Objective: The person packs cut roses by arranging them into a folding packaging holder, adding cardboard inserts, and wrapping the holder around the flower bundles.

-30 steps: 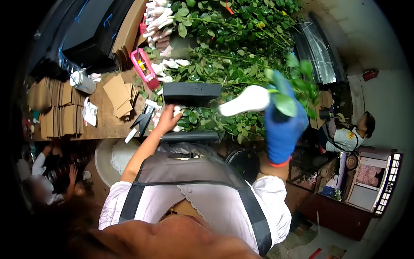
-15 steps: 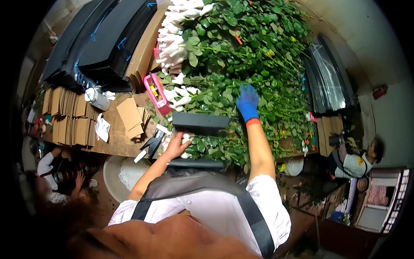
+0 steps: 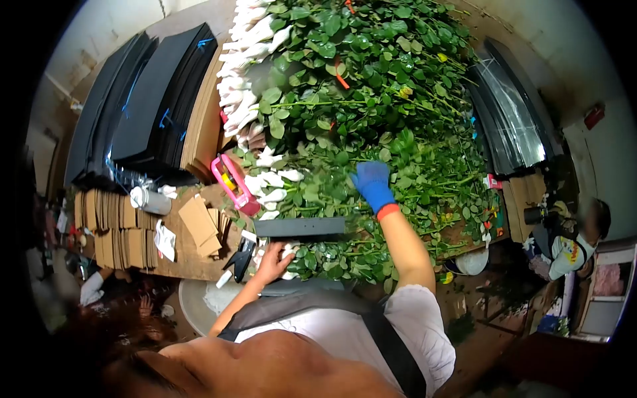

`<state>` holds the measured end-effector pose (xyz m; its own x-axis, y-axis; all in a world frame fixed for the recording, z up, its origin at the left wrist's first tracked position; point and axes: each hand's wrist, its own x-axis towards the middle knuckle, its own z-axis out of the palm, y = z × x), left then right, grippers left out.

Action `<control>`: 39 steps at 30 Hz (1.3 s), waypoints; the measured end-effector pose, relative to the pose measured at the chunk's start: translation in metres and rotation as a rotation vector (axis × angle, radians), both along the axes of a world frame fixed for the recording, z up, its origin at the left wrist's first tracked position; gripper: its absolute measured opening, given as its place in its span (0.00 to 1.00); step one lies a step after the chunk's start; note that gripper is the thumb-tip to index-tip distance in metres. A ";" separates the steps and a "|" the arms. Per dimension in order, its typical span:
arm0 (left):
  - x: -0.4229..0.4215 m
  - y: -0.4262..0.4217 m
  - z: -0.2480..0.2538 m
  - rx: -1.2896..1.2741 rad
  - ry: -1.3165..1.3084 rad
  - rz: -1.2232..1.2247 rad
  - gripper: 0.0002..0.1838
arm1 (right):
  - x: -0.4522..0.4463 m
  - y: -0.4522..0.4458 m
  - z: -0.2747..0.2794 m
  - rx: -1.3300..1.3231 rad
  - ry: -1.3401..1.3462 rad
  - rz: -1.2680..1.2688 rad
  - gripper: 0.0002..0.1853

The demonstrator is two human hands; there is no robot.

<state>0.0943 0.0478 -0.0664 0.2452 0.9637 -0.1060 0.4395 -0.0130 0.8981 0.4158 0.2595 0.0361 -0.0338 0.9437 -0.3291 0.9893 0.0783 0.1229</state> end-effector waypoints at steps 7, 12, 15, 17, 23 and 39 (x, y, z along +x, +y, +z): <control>-0.003 0.000 -0.011 0.092 0.119 -0.038 0.23 | 0.019 0.007 -0.009 0.406 0.214 0.186 0.21; -0.003 -0.001 -0.017 0.097 0.096 -0.033 0.24 | -0.033 0.086 0.071 1.066 0.319 0.337 0.24; -0.001 -0.002 -0.013 -0.038 0.006 0.008 0.23 | -0.023 0.128 0.033 0.969 0.217 0.331 0.22; -0.002 -0.001 -0.010 0.005 0.009 -0.005 0.23 | -0.018 0.117 0.036 0.980 0.412 0.400 0.19; -0.002 0.000 -0.010 0.065 0.086 -0.034 0.24 | -0.014 -0.010 0.079 0.795 0.613 0.644 0.18; -0.002 -0.005 -0.030 0.035 0.023 0.013 0.25 | 0.016 0.296 0.240 1.264 0.093 0.241 0.41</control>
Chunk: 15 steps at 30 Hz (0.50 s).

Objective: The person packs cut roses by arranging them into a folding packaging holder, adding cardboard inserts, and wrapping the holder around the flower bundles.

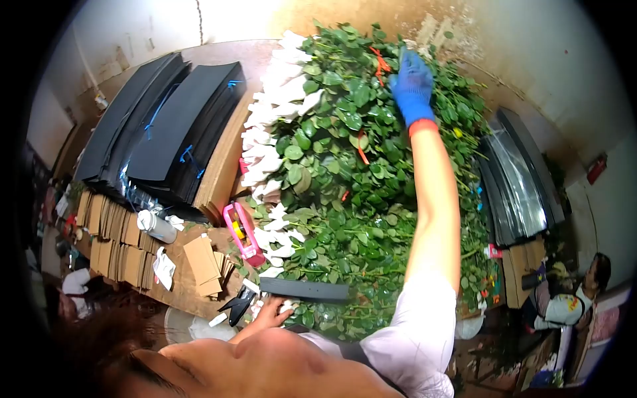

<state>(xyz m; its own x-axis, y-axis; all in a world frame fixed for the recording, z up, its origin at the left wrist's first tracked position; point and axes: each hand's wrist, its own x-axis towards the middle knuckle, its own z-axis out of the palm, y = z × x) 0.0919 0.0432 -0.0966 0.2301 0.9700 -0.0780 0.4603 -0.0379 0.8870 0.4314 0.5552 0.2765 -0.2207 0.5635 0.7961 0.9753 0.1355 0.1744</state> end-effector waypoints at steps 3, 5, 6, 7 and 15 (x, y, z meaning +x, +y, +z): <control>0.001 -0.003 0.001 -0.057 -0.009 0.027 0.24 | -0.015 0.020 0.004 -0.193 -0.210 -0.319 0.17; 0.001 -0.002 0.006 -0.027 0.015 0.028 0.24 | -0.015 0.042 -0.015 -0.409 -0.269 -0.335 0.13; 0.002 -0.001 0.007 0.026 0.008 0.031 0.24 | -0.005 0.047 -0.028 -0.418 -0.154 -0.236 0.13; 0.003 0.000 0.006 0.081 -0.002 0.031 0.24 | 0.006 0.041 -0.036 -0.299 -0.129 -0.125 0.11; 0.003 0.003 0.012 0.112 -0.014 0.025 0.23 | 0.004 -0.084 0.021 -0.007 -0.200 0.330 0.27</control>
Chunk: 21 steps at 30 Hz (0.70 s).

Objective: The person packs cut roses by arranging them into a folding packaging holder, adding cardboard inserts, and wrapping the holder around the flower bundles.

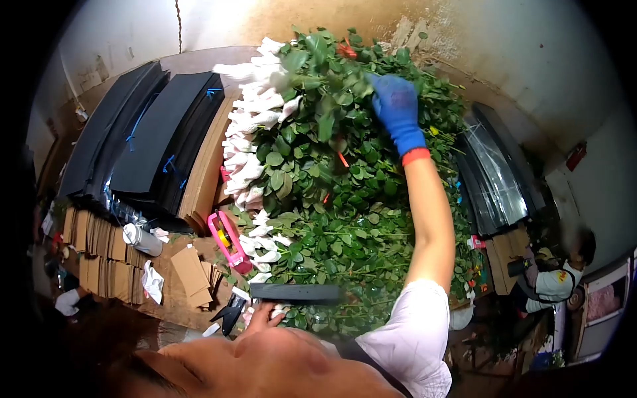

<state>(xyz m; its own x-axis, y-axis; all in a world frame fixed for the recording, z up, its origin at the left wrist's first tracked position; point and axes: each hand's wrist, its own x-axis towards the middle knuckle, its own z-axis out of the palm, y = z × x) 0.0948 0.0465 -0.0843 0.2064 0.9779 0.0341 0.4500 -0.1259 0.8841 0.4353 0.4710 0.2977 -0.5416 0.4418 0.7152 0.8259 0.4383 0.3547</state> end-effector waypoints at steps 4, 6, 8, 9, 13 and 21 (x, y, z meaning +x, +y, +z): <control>-0.002 0.001 0.009 -0.139 0.028 -0.023 0.24 | -0.049 -0.129 -0.008 0.064 -0.142 0.303 0.26; -0.002 0.001 0.004 -0.158 0.047 -0.017 0.25 | -0.060 -0.191 -0.032 -0.099 -0.226 0.215 0.20; -0.003 0.000 -0.010 -0.051 0.061 -0.025 0.24 | -0.048 -0.246 -0.064 -0.343 -0.266 0.092 0.25; -0.004 0.001 -0.012 -0.045 0.052 -0.028 0.24 | -0.039 -0.262 -0.082 -0.410 -0.231 0.095 0.24; 0.002 -0.003 -0.012 -0.164 0.257 0.033 0.21 | -0.022 -0.345 -0.092 -0.796 -0.294 0.001 0.25; 0.002 0.004 -0.027 0.001 0.093 -0.013 0.21 | 0.037 -0.378 -0.303 -1.245 -0.193 -0.358 0.18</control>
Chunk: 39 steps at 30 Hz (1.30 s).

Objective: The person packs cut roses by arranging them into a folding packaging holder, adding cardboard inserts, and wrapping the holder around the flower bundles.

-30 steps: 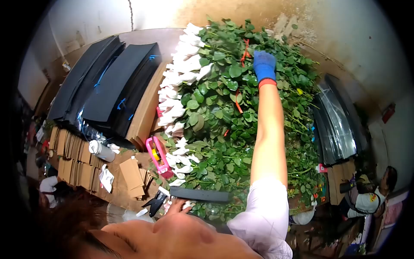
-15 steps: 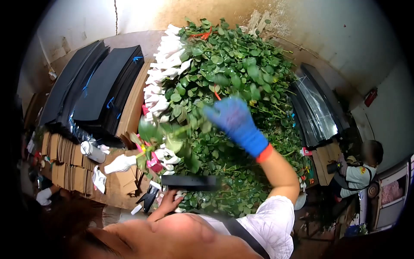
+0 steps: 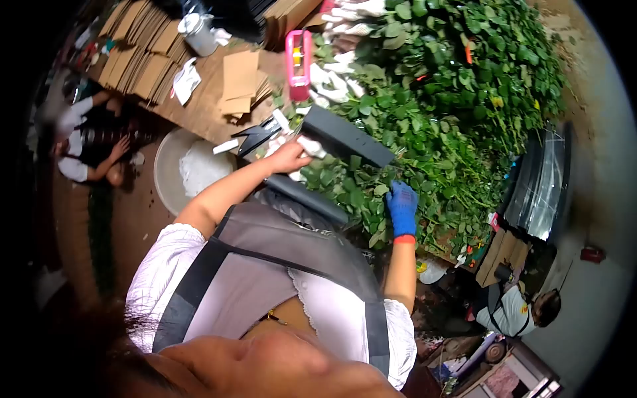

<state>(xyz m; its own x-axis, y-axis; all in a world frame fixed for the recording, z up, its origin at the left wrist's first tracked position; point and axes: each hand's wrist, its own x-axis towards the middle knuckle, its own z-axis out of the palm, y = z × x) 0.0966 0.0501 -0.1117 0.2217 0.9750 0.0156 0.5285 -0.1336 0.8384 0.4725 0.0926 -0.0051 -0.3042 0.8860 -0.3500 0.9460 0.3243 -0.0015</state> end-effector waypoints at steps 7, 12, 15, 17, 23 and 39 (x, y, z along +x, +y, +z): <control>-0.003 0.000 0.026 0.038 -0.097 -0.005 0.22 | -0.074 -0.014 0.096 -0.091 0.111 -0.015 0.22; -0.003 -0.001 0.027 0.079 -0.043 -0.014 0.24 | -0.182 -0.006 0.067 -0.159 0.058 0.101 0.24; -0.007 0.005 0.020 0.045 -0.043 0.017 0.24 | -0.186 0.012 -0.013 -0.051 -0.041 0.126 0.23; -0.007 0.011 0.023 -0.079 -0.206 0.151 0.24 | -0.185 0.014 -0.030 -0.013 -0.072 0.127 0.22; -0.010 0.012 0.058 -0.063 -0.045 0.319 0.19 | -0.184 0.010 -0.039 -0.003 -0.099 0.066 0.21; -0.021 0.010 0.061 -0.333 0.026 0.307 0.18 | -0.174 0.017 -0.024 -0.225 -0.054 -0.069 0.27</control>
<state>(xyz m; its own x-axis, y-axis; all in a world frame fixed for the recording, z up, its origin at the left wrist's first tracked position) 0.0757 0.0603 -0.0509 -0.0822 0.9465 -0.3121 0.5233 0.3075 0.7948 0.2989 0.1093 -0.0295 -0.2214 0.8020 -0.5547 0.9665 0.2561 -0.0155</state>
